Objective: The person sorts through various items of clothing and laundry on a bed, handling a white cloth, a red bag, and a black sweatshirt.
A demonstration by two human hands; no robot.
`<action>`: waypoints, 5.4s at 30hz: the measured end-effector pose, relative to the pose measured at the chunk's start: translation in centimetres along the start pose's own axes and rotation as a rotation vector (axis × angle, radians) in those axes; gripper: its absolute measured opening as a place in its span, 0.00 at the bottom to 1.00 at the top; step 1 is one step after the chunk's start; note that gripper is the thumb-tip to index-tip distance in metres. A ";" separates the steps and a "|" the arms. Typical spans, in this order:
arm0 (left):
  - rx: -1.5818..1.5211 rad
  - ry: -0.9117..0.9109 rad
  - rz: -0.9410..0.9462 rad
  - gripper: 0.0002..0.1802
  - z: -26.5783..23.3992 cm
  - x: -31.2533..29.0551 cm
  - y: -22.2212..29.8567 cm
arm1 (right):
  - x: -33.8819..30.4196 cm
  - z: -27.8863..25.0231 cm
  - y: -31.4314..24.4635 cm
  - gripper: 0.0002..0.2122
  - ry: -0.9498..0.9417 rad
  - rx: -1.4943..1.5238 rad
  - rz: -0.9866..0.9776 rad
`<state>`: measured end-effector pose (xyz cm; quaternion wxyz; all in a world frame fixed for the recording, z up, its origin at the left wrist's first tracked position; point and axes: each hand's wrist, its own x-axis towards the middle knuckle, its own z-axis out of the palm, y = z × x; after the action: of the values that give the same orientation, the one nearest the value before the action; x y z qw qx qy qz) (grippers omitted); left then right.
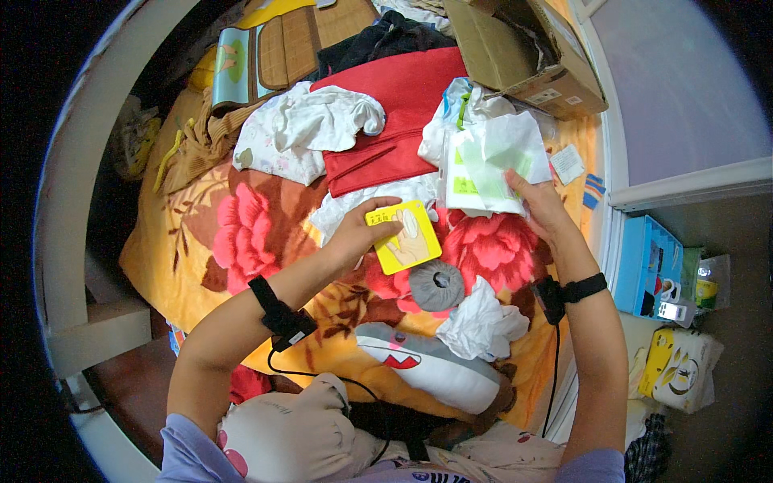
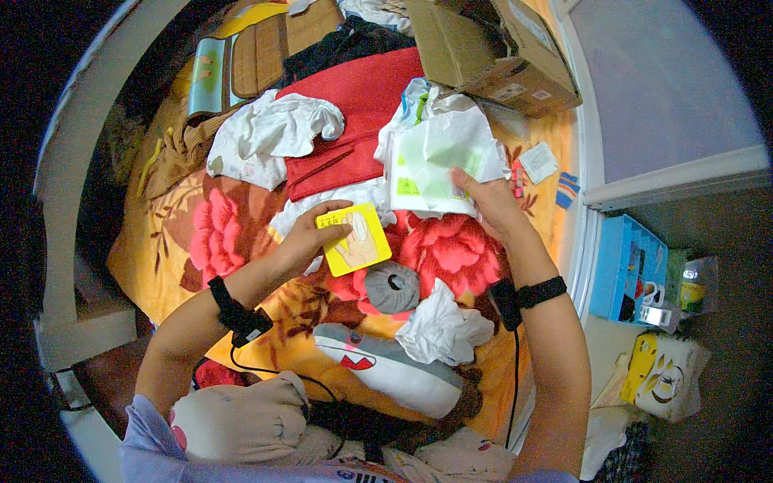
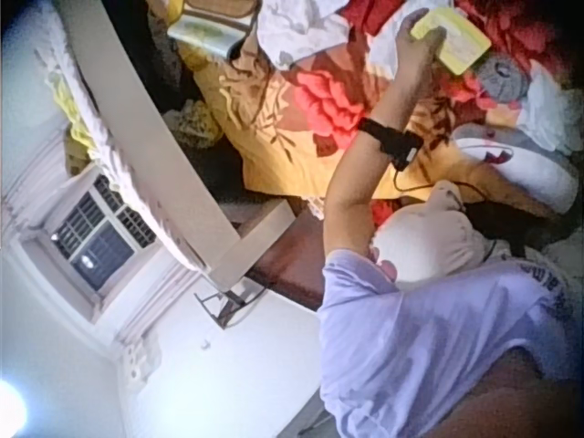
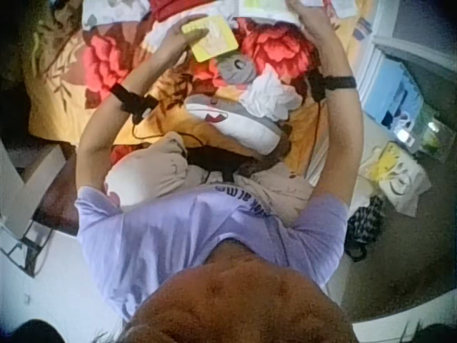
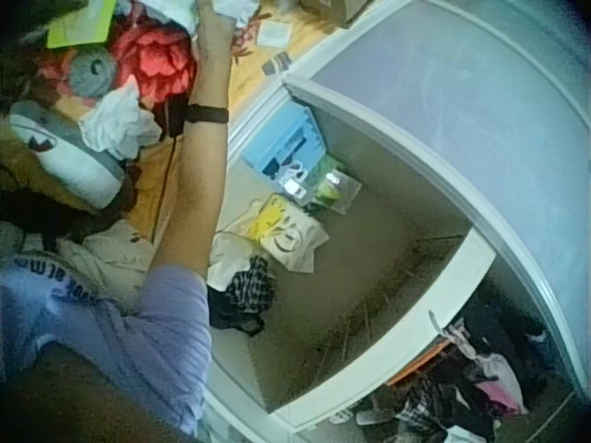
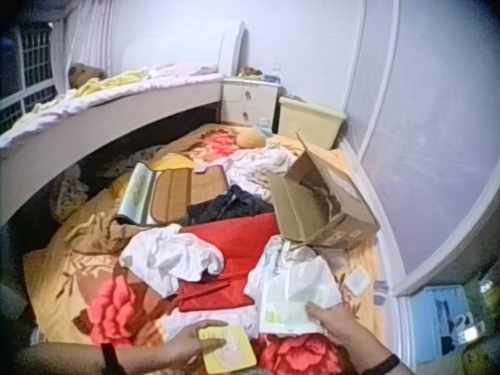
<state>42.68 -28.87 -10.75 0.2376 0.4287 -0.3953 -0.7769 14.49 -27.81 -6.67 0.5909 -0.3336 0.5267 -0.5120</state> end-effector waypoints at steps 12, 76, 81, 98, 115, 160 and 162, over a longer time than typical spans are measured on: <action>-0.135 -0.041 0.005 0.22 0.1 -0.2 1.3 | -2.3 2.9 1.8 0.18 -0.142 -0.218 -0.153; -0.183 1.389 0.231 0.21 -16.9 -25.1 -4.1 | -3.1 12.9 10.3 0.11 -0.695 -0.373 0.173; 0.625 1.639 -0.236 0.23 -26.4 -36.6 -13.1 | -2.7 10.8 9.8 0.11 -0.607 -0.404 0.122; 0.767 0.533 0.473 0.39 -11.9 -6.3 -3.0 | 3.1 8.4 10.8 0.09 -0.391 -1.230 -0.972; 1.268 -0.098 0.694 0.43 -5.2 -2.7 -1.1 | -7.1 2.2 1.5 0.10 -0.469 -0.384 0.279; 0.433 0.157 0.562 0.14 6.4 0.8 11.1 | -7.5 6.0 -20.8 0.08 -0.114 -1.007 -0.283; 0.382 -0.026 0.572 0.10 3.7 -0.5 14.4 | -8.3 3.6 -22.8 0.12 -0.199 -1.050 -0.118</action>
<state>40.20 -35.30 2.44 0.3561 0.3273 -0.6407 -0.5964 12.85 -26.16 17.79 0.3618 -0.6600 0.6339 -0.1778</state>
